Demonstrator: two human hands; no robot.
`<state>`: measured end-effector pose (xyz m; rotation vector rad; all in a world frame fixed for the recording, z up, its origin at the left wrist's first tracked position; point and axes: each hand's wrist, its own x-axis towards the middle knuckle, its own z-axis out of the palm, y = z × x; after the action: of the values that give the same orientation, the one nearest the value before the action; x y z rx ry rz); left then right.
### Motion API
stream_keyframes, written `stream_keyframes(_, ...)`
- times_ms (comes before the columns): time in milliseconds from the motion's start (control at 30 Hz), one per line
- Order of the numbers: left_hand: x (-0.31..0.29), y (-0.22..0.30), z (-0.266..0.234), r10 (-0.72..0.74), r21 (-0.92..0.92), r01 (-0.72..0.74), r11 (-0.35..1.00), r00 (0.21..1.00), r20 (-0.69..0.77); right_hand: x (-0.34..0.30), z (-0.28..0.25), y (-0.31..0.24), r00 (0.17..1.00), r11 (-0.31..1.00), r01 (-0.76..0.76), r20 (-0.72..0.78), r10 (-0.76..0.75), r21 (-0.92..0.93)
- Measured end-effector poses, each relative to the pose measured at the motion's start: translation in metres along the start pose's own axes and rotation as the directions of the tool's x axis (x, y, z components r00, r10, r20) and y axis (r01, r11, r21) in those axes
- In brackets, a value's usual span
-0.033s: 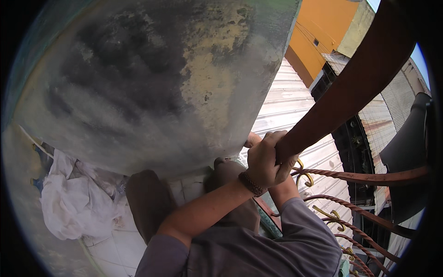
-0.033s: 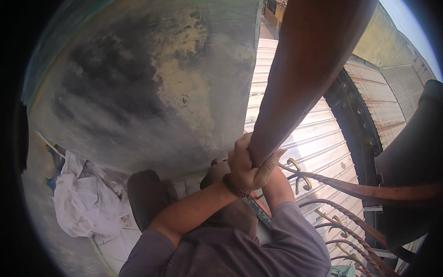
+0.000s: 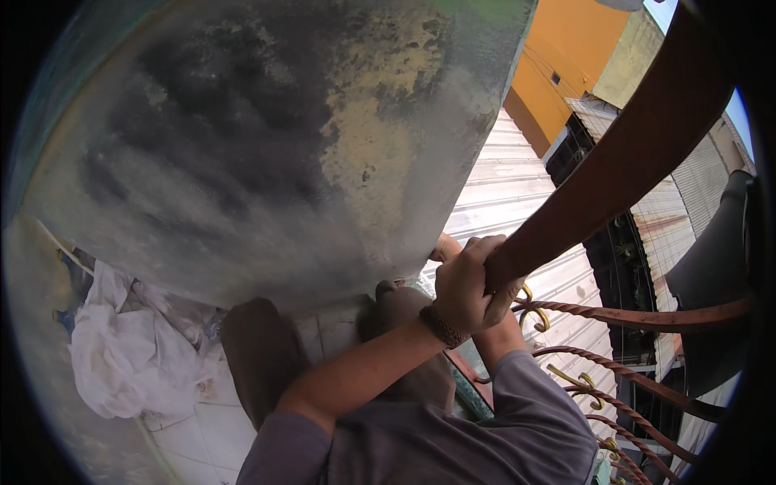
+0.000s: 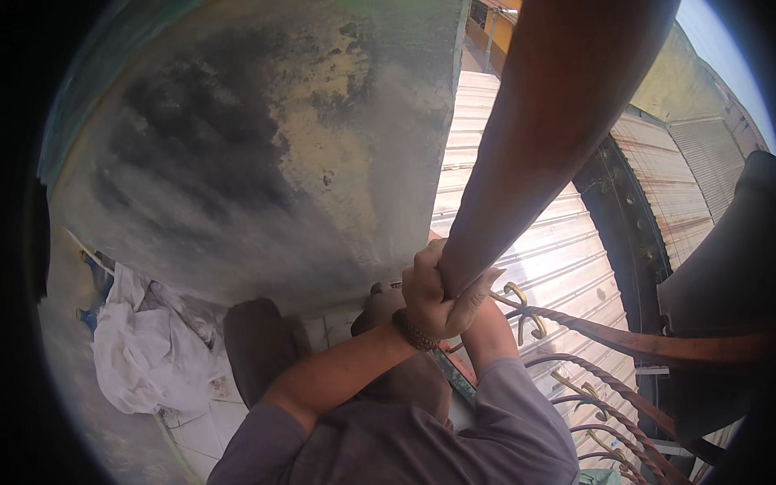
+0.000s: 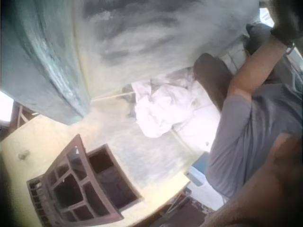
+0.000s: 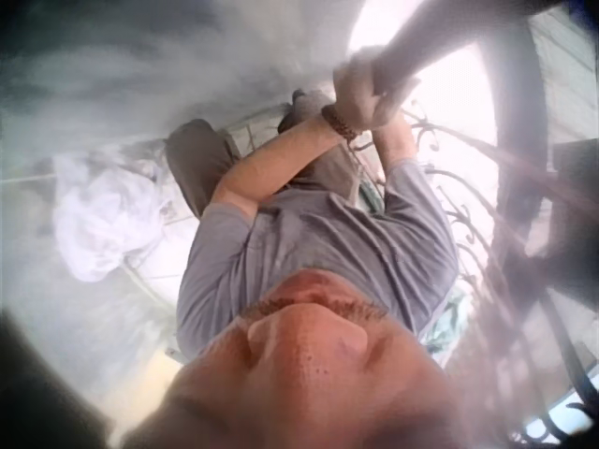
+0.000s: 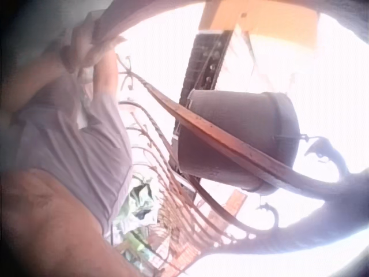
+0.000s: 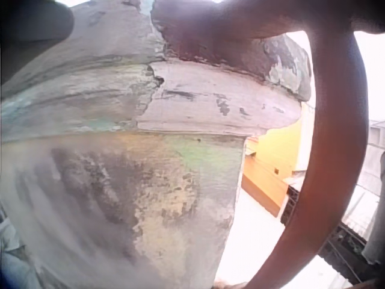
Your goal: The person uses a sanding block to sand a large, curved, weathered surface on a balcony. They move around the object, sanding different sections and edges while handling the sanding block with both hands.
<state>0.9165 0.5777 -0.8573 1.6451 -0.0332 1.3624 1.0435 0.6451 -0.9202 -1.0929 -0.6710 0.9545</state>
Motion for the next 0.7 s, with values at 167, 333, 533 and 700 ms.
stream_keyframes(167, 0.015, 0.002, -0.02, 0.094, 0.146, -0.106, 0.984, 0.992, 0.087, 0.041, -0.005, -0.068, 0.908, 0.947, 0.265, 0.283, -0.308, 0.18)
stream_keyframes(333, 0.015, -0.002, -0.014, 0.104, 0.059, -0.111, 0.992, 0.989, 0.104, 0.026, 0.007, -0.059, 0.949, 0.946, 0.314, 0.014, -0.314, -0.083)
stream_keyframes(533, 0.012, -0.008, -0.005, 0.108, 0.002, -0.109, 0.994, 0.993, 0.051, 0.023, -0.003, -0.06, 0.999, 0.999, 0.037, -0.026, -0.037, 0.0)
stream_keyframes(700, 0.019, -0.008, -0.017, 0.006, 0.07, -0.021, 0.997, 0.979, 0.205, 0.018, -0.017, -0.102, 0.827, 0.768, 0.562, 0.173, -0.535, -0.309)
